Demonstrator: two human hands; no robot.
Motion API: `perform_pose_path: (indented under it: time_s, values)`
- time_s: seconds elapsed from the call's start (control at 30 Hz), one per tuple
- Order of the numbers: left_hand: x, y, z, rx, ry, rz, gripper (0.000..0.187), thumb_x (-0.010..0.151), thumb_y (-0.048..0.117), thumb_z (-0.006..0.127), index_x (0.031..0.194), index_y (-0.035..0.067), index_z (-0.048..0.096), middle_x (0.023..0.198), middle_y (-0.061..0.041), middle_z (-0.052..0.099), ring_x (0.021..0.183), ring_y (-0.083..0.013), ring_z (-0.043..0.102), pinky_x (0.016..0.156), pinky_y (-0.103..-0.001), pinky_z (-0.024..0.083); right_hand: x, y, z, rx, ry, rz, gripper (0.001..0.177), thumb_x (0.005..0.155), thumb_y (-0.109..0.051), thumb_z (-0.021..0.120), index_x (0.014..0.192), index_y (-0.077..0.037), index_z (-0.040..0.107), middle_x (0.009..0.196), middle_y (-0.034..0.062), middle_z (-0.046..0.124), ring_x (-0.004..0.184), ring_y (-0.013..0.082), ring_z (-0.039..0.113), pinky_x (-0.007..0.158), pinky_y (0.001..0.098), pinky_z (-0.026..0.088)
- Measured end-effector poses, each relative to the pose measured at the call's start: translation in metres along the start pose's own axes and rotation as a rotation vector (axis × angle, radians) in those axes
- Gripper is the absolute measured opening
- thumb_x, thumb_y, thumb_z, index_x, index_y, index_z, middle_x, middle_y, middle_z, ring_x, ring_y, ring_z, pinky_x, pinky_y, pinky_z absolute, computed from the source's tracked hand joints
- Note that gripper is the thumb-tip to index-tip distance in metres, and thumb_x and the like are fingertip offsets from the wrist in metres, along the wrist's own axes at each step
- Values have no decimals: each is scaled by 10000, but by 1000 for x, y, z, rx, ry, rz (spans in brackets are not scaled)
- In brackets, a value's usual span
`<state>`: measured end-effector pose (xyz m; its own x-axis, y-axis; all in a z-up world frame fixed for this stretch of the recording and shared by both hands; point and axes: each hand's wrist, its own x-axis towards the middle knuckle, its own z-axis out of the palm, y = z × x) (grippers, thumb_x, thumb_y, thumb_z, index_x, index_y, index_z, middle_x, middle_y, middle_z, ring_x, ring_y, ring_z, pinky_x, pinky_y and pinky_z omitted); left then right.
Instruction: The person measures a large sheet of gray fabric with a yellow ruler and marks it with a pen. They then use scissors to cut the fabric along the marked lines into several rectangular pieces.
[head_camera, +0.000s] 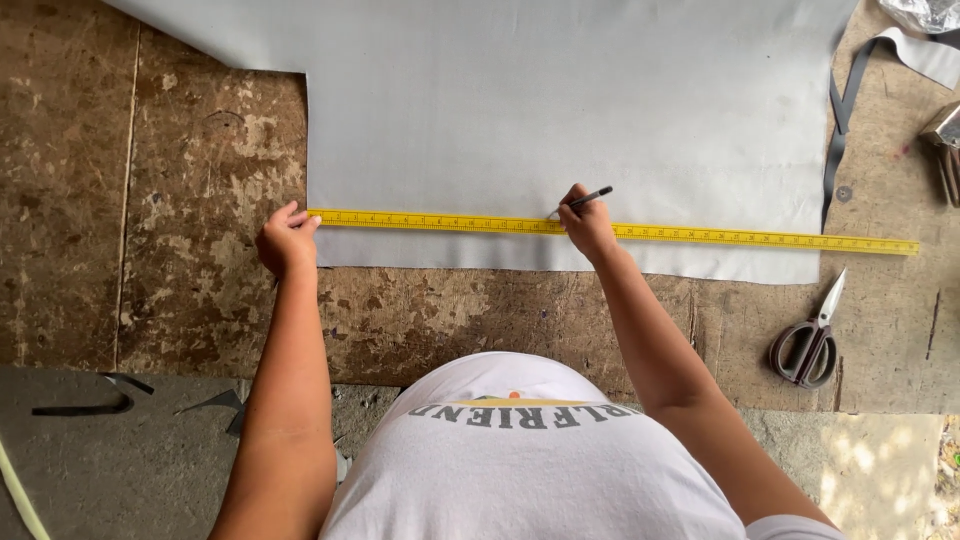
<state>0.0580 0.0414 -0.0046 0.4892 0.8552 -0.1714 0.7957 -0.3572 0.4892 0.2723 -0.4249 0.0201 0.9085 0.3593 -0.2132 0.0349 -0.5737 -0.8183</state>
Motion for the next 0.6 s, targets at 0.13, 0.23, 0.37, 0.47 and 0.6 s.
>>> perform_pose_path:
  time_s: [0.13,0.23,0.37,0.47,0.6]
  values:
    - [0,-1,3,0,-12,16,473,830,297,858,1281,274,716,1049,127,770,1004,-150,726,926,-331,532,1,1,-2,18,1,46,62,898,-135,607,903,-141,668,596,50,646,657,255,679,695,383,535]
    - [2,-6,6,2,-7,11,482,819,316,876,1272,317,712,1035,160,761,972,-107,724,889,-287,538,2,18,-7,140,37,16,91,869,-112,603,937,-117,663,624,78,668,623,209,677,658,323,534]
    - [11,-10,17,-273,-22,53,546,830,111,897,1332,124,681,1080,-55,766,1030,-252,717,859,-356,587,1,54,-66,302,226,1,134,878,-127,617,1003,-107,659,719,93,700,678,189,645,682,302,494]
    - [2,1,15,-312,10,65,503,814,73,902,1278,80,708,1044,-68,769,959,-196,724,840,-322,580,-23,96,-148,475,444,24,101,880,-75,599,979,-64,617,743,123,686,692,182,642,677,274,490]
    - [-21,30,-2,-303,120,-60,401,774,14,891,1152,70,767,996,-57,786,881,-148,752,831,-304,603,-55,173,-255,468,593,89,57,906,-22,587,883,-70,568,696,90,618,620,157,647,528,236,469]
